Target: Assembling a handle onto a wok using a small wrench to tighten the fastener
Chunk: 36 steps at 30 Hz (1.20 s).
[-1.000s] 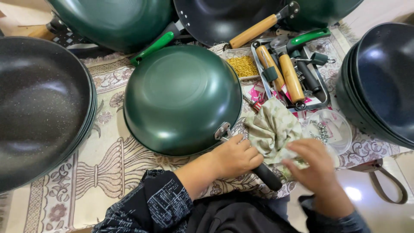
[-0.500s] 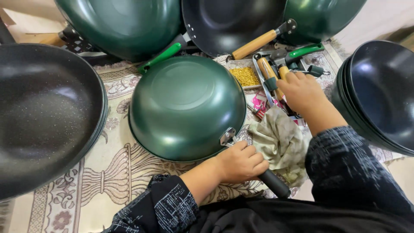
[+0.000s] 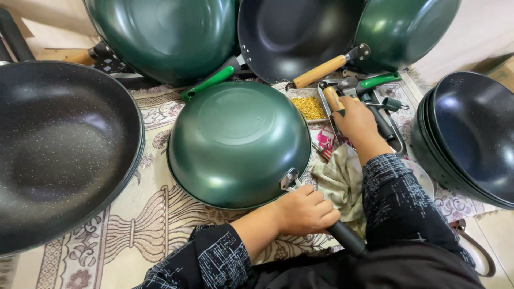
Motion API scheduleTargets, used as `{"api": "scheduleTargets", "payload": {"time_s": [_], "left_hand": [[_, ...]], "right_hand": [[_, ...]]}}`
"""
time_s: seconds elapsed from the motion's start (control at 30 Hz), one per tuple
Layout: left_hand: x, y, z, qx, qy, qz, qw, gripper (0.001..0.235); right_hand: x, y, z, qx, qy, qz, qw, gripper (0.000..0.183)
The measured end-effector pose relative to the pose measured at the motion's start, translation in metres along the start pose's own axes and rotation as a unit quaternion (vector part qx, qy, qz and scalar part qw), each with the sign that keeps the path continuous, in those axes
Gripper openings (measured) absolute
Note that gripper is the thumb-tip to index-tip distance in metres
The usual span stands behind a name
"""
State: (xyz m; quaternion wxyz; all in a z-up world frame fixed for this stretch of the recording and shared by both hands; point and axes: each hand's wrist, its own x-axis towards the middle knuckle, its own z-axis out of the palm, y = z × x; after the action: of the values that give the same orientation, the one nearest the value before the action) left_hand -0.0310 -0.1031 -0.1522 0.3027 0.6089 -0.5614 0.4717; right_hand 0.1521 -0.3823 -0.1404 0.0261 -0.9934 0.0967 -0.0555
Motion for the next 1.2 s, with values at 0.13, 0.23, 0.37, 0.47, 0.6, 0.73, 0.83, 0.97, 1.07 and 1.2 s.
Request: {"api": "scheduleTargets", "payload": {"time_s": [0.13,0.23,0.37,0.47,0.6,0.73,0.83,0.97,1.07,1.2], "left_hand": [[-0.003,0.003,0.002,0.005,0.001,-0.007,1.0,0.032],[-0.006,0.002,0.006,0.005,0.0,-0.006,1.0,0.035],[-0.007,0.001,0.006,0.008,-0.005,0.001,1.0,0.037],[-0.015,0.002,0.012,0.008,-0.014,0.009,1.0,0.039],[-0.017,0.004,0.01,0.018,-0.026,0.01,0.999,0.04],[0.0,0.001,-0.005,0.018,-0.021,0.017,0.999,0.039],[-0.001,0.001,-0.003,0.012,-0.016,0.017,1.0,0.04],[0.006,0.0,-0.014,0.014,-0.01,0.019,1.0,0.04],[0.011,-0.001,-0.018,0.015,-0.001,0.019,1.0,0.04],[0.008,-0.001,-0.016,0.01,0.008,0.015,1.0,0.04]], "right_hand": [[-0.017,0.017,-0.034,0.06,0.17,-0.093,0.979,0.041],[-0.03,0.027,-0.061,0.371,0.204,-0.038,0.905,0.038],[-0.052,0.042,-0.063,0.511,0.234,-0.004,0.827,0.027],[-0.061,0.048,-0.043,0.508,0.244,0.01,0.826,0.025],[-0.064,0.061,-0.003,0.44,0.231,0.002,0.868,0.031],[-0.077,0.04,0.021,0.439,0.215,0.019,0.872,0.019],[-0.081,0.035,0.027,0.359,0.127,0.049,0.923,0.019],[-0.09,0.018,0.002,0.356,0.251,-0.05,0.899,0.013],[-0.106,0.01,-0.038,0.36,0.359,-0.083,0.857,0.012],[-0.183,-0.032,-0.11,0.405,0.377,-0.097,0.827,0.014]]}}
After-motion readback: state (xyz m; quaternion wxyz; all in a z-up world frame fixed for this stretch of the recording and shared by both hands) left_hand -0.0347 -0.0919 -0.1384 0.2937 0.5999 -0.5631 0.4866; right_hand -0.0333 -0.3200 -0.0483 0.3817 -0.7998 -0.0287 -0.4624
